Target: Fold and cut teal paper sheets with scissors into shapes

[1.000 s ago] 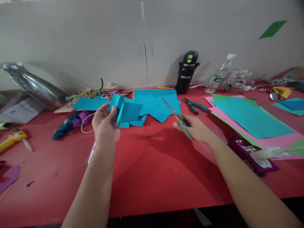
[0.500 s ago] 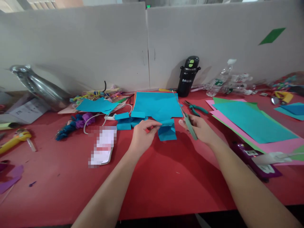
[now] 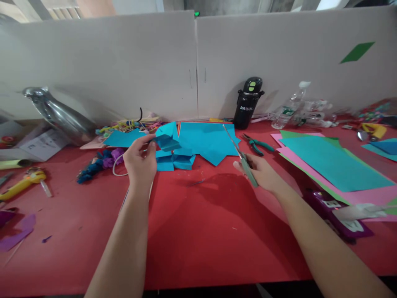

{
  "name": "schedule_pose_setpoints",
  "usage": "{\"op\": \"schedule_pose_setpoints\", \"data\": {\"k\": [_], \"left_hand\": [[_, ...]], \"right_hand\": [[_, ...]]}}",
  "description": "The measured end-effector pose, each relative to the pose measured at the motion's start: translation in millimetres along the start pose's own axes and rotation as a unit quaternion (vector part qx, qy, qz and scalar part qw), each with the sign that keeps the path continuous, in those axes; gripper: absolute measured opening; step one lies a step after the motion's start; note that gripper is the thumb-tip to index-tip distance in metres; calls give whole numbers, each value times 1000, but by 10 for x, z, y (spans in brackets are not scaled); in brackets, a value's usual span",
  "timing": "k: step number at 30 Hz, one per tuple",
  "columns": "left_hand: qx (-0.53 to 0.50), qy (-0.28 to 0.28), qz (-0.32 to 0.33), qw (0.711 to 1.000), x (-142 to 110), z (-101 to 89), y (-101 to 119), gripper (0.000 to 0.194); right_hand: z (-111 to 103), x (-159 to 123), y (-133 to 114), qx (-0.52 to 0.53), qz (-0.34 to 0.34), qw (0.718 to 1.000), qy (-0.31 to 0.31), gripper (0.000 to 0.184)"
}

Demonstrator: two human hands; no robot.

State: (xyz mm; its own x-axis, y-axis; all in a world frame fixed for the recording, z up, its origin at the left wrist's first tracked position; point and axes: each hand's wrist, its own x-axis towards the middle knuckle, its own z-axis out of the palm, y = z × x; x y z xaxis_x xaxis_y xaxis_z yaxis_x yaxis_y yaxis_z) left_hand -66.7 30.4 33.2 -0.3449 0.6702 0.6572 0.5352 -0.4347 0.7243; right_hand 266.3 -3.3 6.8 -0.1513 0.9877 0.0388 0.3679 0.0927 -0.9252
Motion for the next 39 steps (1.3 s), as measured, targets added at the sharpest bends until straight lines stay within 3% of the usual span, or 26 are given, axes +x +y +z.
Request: {"op": "schedule_pose_setpoints", "data": {"k": [5, 10, 14, 18, 21, 26, 31, 35, 39], "left_hand": [[6, 17, -35, 999, 23, 9, -165, 34], [7, -3, -13, 1000, -130, 88, 34, 25], [11, -162, 39, 986, -376, 209, 287, 14], [25, -359, 98, 928, -650, 360, 441, 20], [49, -427, 109, 896, -802, 473, 455, 23], [110, -414, 147, 891, -887, 592, 362, 26], [204, -415, 170, 870, -890, 633, 342, 31], [235, -436, 166, 853, -913, 698, 343, 48], [239, -439, 164, 850, -926, 785, 278, 55]], "right_hand": [[0, 24, 63, 8, -1, 1000, 0, 44], [-8, 38, 92, -34, -4, 999, 34, 40], [-62, 52, 148, -148, 5, 984, 102, 35], [-178, 68, 217, -257, 9, 957, 130, 34], [-268, 74, 232, -329, 34, 935, 130, 40], [-378, 77, 227, -376, 101, 909, 151, 47], [-488, 83, 287, -403, 139, 881, 203, 35], [-547, 75, 327, -410, 180, 876, 179, 31], [-476, 63, 273, -430, 119, 871, 203, 32]]}}
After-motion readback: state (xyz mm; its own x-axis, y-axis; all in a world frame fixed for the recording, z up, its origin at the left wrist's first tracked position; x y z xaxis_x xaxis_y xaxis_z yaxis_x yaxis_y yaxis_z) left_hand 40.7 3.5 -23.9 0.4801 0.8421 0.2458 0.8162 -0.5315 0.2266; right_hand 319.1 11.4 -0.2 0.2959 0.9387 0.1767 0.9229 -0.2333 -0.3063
